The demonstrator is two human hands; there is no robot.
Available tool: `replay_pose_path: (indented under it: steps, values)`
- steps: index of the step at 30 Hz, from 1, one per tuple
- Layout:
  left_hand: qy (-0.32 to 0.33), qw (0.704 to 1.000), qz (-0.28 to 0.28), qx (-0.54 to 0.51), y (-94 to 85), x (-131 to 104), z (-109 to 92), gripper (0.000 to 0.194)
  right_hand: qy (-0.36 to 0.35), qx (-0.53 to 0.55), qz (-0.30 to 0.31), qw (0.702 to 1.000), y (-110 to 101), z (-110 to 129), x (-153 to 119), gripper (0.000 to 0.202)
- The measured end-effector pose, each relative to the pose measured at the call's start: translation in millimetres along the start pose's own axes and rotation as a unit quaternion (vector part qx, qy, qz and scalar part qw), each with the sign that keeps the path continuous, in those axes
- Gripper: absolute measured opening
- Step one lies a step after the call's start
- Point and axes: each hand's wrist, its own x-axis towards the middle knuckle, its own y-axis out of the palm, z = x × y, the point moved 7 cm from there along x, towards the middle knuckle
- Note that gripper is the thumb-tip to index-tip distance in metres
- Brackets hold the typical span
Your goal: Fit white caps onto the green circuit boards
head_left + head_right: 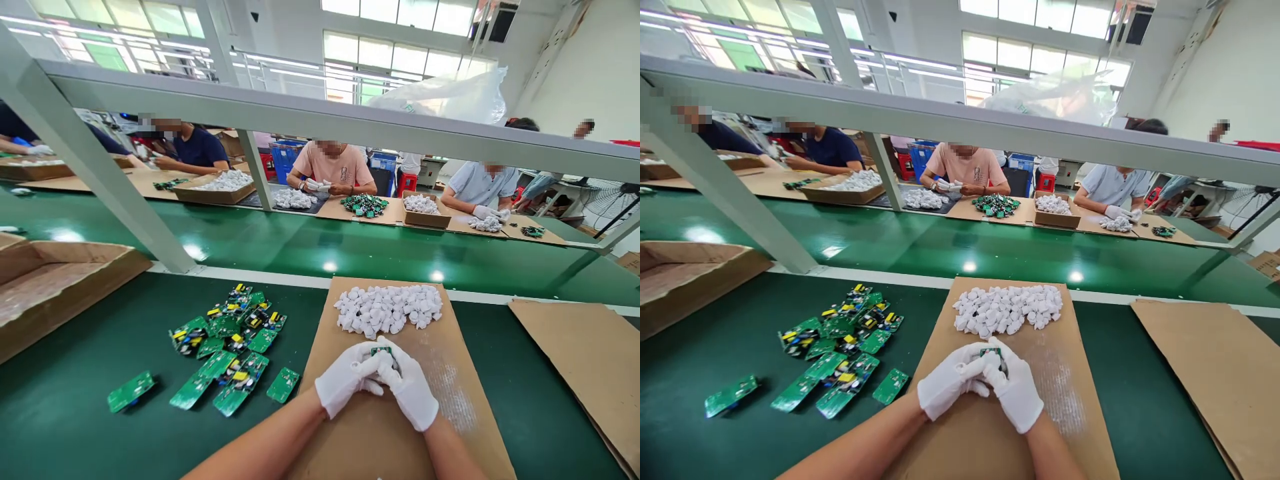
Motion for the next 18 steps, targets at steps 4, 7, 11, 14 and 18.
replay_pose_path:
  steps: [4, 7, 11, 14, 18]
  values:
    - [0.025, 1.0, 0.002, 0.018, 0.6, -4, -29, 0.032, -0.023, 0.151, 0.032, 0.988, 0, 11, -1, 0.059]
    - [0.064, 0.993, -0.058, 0.086, -26.5, 10, -65, 0.041, -0.024, 0.156, 0.014, 0.987, -1, 11, -1, 0.056]
    - [0.087, 0.934, -0.214, 0.273, -91.8, 52, -114, 0.048, -0.066, -0.04, -0.031, 0.997, 2, 7, -3, 0.053]
    - [0.092, 0.901, -0.268, 0.328, -132.6, 84, -139, 0.044, -0.118, -0.161, -0.032, 0.979, 8, 6, -4, 0.054]
    - [0.093, 0.845, -0.324, 0.415, -168.5, 96, -158, 0.034, -0.132, -0.208, -0.047, 0.968, 4, 2, -1, 0.048]
